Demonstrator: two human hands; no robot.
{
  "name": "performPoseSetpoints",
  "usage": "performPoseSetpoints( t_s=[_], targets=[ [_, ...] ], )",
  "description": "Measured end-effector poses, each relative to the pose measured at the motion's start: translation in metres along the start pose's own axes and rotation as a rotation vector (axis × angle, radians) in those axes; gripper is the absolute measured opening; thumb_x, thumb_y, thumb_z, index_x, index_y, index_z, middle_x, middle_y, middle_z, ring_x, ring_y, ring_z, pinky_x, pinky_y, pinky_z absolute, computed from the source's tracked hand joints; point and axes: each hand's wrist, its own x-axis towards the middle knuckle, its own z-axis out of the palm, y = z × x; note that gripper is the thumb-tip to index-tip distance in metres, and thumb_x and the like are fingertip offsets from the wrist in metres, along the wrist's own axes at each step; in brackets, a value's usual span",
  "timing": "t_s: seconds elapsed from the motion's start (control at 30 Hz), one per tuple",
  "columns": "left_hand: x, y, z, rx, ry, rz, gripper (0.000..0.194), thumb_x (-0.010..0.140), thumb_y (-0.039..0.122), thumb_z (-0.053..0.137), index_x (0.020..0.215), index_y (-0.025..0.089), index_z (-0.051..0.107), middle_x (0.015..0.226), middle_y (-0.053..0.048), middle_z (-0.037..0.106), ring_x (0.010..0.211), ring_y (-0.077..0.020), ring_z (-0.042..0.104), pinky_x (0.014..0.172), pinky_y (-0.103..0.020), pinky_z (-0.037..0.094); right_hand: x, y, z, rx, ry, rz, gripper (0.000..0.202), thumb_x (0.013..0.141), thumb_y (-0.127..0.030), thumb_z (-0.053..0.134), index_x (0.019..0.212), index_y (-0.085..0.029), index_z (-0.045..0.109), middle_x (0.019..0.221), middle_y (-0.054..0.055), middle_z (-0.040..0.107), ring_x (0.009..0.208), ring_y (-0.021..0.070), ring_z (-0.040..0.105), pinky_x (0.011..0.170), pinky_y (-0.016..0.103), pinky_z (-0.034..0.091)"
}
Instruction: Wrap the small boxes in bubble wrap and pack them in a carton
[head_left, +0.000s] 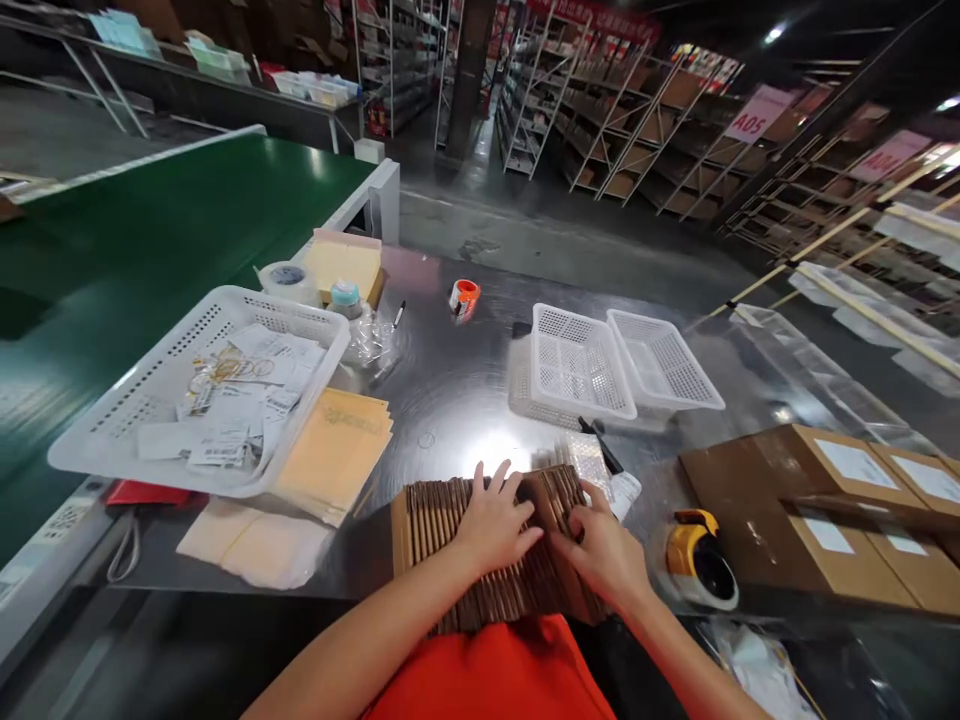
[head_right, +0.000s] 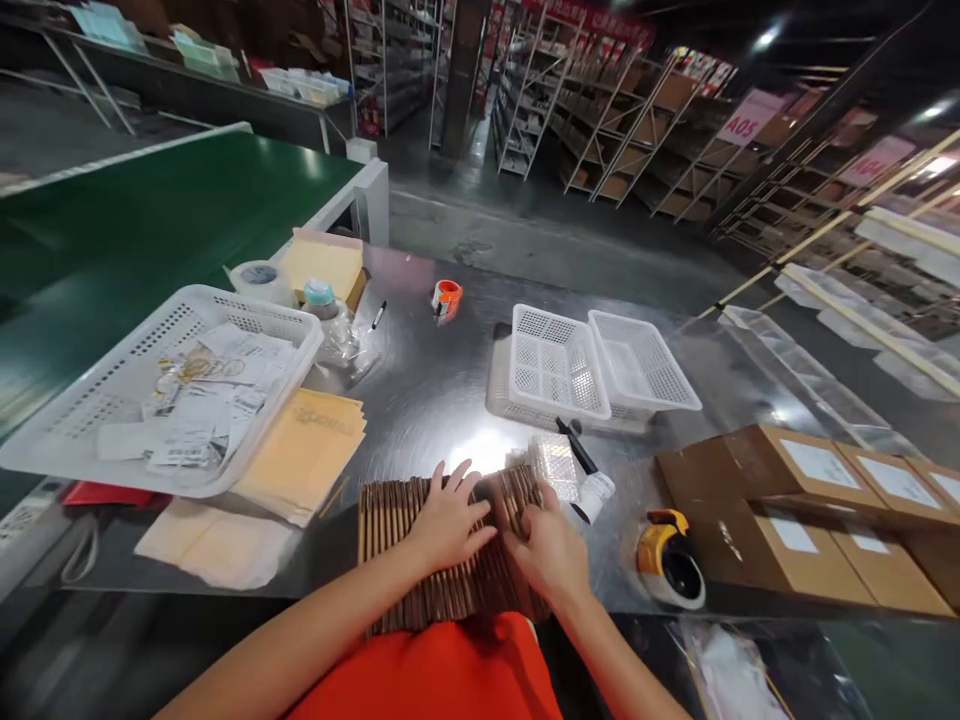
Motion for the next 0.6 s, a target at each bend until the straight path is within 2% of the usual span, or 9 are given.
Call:
performPoseSetpoints(
  t_s=[0.13, 0.23, 0.33, 0.47, 0.6],
  targets=[
    [0.012, 0.025, 0.005, -0.002, 0.052, -0.152, 0.044, 0.093, 0.051, 0.046, 0.093, 0.018, 0.075, 0.152, -0.013, 0.041, 0.147, -0.0372, 0.020, 0.116, -0.070, 0.013, 0.003, 0.022, 0.010, 0.215, -0.016, -0.149, 0.031, 0.089, -0.029, 0.042, 0.069, -0.020, 0.065, 0.148, 0.013, 0.047, 0.108, 0.0252, 0.065, 0.085, 0.039, 0.051],
    [0.021, 0.043, 0.008, 0.000, 0.075, -0.261, 0.045, 0.086, 0.054, 0.054, 0.093, 0.016, 0.076, 0.155, -0.014, 0.037, 0.148, -0.0390, 0.018, 0.117, -0.068, 0.014, 0.007, 0.039, 0.016, 0.372, -0.025, -0.292, 0.029, 0.083, -0.016, 0.042, 0.079, -0.019, 0.070, 0.148, 0.015, 0.046, 0.132, 0.0267, 0.049, 0.104, 0.043, 0.044],
    [0.023, 0.049, 0.007, -0.001, 0.051, -0.365, 0.046, 0.082, 0.057, 0.058, 0.091, 0.016, 0.076, 0.158, -0.013, 0.032, 0.148, -0.0403, 0.014, 0.117, -0.068, 0.014, 0.010, 0.050, 0.022, 0.496, -0.022, -0.391, 0.030, 0.075, -0.011, 0.046, 0.085, -0.019, 0.074, 0.149, 0.012, 0.045, 0.139, 0.0269, 0.041, 0.113, 0.045, 0.036],
    [0.023, 0.045, -0.001, -0.022, -0.031, -0.484, 0.050, 0.077, 0.066, 0.062, 0.077, 0.018, 0.075, 0.161, -0.011, 0.025, 0.149, -0.0423, 0.007, 0.115, -0.068, 0.014, 0.009, 0.055, 0.033, 0.661, 0.028, -0.439, 0.032, 0.073, -0.013, 0.048, 0.093, -0.023, 0.071, 0.141, 0.010, 0.053, 0.134, 0.0267, 0.047, 0.109, 0.046, 0.040],
    [0.026, 0.049, -0.004, 0.044, -0.040, -0.537, 0.049, 0.069, 0.067, 0.070, 0.069, 0.018, 0.072, 0.161, -0.010, 0.024, 0.149, -0.0432, 0.007, 0.115, -0.068, 0.011, 0.007, 0.052, 0.048, 0.816, 0.163, -0.388, 0.018, 0.072, -0.017, 0.050, 0.087, -0.024, 0.056, 0.125, 0.010, 0.061, 0.124, 0.0263, 0.055, 0.094, 0.042, 0.051]
  ],
)
